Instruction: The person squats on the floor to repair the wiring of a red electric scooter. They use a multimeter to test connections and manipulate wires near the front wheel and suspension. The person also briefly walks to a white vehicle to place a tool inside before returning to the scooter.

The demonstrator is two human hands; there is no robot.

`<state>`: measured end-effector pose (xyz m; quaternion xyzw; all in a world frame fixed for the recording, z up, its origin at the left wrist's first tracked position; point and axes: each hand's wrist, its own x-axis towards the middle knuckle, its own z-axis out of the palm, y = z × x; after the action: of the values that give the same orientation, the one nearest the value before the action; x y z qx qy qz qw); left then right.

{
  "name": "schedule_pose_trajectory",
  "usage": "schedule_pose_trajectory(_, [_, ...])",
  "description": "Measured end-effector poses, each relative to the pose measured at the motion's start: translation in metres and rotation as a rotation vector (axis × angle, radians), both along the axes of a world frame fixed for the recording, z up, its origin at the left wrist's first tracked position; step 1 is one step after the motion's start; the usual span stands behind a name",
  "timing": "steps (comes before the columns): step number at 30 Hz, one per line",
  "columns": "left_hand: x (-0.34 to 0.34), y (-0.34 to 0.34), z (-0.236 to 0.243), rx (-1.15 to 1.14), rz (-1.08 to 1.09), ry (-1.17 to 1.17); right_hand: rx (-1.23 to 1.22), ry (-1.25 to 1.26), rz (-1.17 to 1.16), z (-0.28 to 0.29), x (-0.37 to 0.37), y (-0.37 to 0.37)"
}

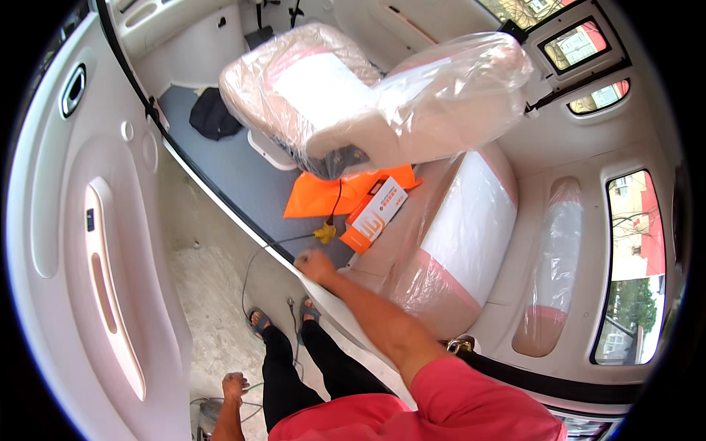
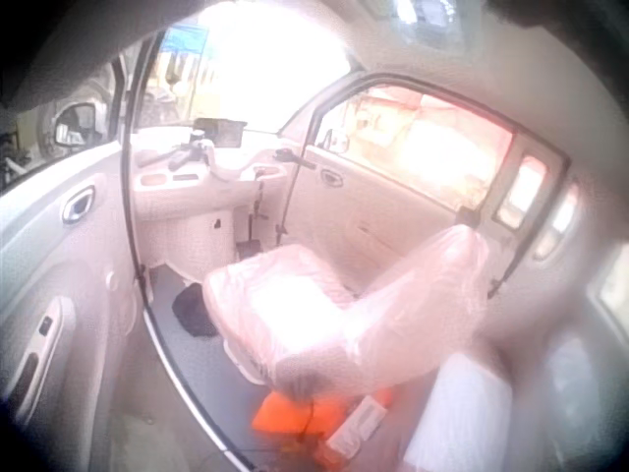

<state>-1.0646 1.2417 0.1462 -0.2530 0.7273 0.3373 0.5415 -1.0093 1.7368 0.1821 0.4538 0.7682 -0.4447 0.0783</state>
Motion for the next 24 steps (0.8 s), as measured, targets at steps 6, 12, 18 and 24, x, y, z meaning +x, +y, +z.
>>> schedule_pose_trajectory(6, [-0.017, 0.011, 0.023, 0.049, 0.018, 0.038, -0.154, 0.097, 0.187, 0.039, -0.006, -0.121])
schedule_pose_trajectory(12, [-0.042, 0.045, 0.050, 0.178, 0.012, 0.068, -0.220, -0.088, 0.147, 0.019, 0.070, -0.161])
schedule_pose_trajectory(18, [-0.051, 0.038, 0.059, 0.236, 0.027, 0.133, -0.274, 0.011, 0.061, 0.006, 0.122, -0.145])
schedule_pose_trajectory(24, [-0.054, 0.031, 0.067, 0.213, 0.000, 0.122, -0.354, -0.145, -0.026, 0.048, 0.127, -0.135])
